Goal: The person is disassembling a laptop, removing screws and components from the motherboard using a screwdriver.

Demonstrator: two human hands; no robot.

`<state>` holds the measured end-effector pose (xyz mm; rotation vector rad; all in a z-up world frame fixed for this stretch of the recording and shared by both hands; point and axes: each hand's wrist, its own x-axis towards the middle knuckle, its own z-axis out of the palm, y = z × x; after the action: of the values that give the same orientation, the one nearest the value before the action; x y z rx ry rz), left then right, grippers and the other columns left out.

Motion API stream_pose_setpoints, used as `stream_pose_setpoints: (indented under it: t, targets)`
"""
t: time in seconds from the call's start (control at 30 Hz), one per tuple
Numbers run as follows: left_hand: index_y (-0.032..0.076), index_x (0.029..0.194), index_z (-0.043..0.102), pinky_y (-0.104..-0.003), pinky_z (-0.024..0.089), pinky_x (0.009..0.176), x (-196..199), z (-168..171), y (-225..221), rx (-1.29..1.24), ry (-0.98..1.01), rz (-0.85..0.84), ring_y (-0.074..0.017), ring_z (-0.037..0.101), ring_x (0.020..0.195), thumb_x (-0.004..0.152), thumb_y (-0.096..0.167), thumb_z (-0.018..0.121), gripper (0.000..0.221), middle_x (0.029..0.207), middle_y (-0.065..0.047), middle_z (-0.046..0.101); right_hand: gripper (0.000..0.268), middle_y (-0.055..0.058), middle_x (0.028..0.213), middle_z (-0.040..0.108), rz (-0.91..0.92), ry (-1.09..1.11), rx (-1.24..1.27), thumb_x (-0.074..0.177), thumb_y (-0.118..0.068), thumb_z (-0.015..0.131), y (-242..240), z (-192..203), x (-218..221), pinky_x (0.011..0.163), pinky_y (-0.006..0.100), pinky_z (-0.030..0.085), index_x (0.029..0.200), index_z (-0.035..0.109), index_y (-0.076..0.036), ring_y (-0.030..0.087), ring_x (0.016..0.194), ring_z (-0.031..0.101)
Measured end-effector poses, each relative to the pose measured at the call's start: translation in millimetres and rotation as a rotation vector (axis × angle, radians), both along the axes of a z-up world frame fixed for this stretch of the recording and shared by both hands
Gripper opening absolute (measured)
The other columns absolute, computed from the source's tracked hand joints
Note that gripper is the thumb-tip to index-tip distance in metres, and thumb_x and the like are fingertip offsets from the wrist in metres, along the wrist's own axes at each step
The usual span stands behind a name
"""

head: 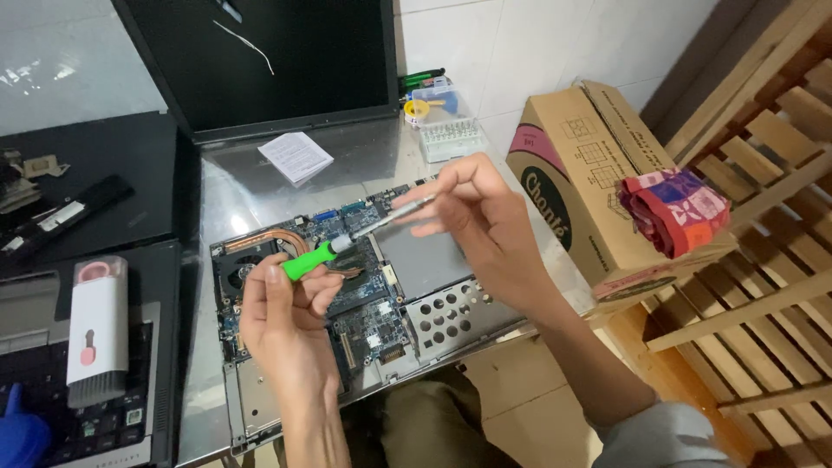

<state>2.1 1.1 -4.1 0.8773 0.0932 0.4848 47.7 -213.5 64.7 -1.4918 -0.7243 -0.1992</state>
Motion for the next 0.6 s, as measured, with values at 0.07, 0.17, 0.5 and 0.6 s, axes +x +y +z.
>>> stream_pose_setpoints:
  t: [0.07,0.17,0.5,0.6]
  targets:
    - [-0.001,0.121,0.056,-0.031,0.061,0.076,2,-2,-1,-0.007,0.002,-0.011,-0.0219,0.073,0.082,0.110,0.022,0.053,0.025,0.099,-0.018,0.071,0.015,0.018,0.120,0.070,0.023,-0.031,0.026,0.111,-0.009,0.052,2,1,-5,0.091,0.032,0.063,0.121,0.043,-0.004,0.026,0.113,0.075]
    - [0.000,0.123,0.056,-0.032,0.061,0.077,4,-4,-2,-0.012,0.012,-0.026,-0.0212,0.072,0.082,0.109,0.022,0.052,0.026,0.099,-0.016,0.071,0.026,0.017,0.119,0.068,0.048,-0.067,0.078,0.108,-0.004,0.061,6,0,-12,0.097,0.033,0.064,0.126,0.043,-0.005,0.025,0.118,0.074]
    - [0.001,0.124,0.052,-0.036,0.063,0.082,5,-11,-5,-0.072,-0.039,-0.126,-0.0189,0.070,0.086,0.111,0.024,0.050,0.026,0.101,-0.013,0.069,0.014,0.010,0.109,0.076,-0.118,-0.095,0.036,0.103,0.000,0.068,12,-2,-25,0.094,0.028,0.063,0.115,0.061,-0.001,0.015,0.110,0.075]
    - [0.002,0.124,0.054,-0.035,0.063,0.078,6,-6,-5,-0.138,0.009,-0.202,-0.0176,0.069,0.082,0.108,0.024,0.049,0.027,0.097,-0.010,0.069,0.013,0.007,0.106,0.077,-0.186,-0.109,-0.025,0.100,0.000,0.071,15,4,-33,0.086,0.026,0.062,0.111,0.065,-0.001,0.011,0.101,0.075]
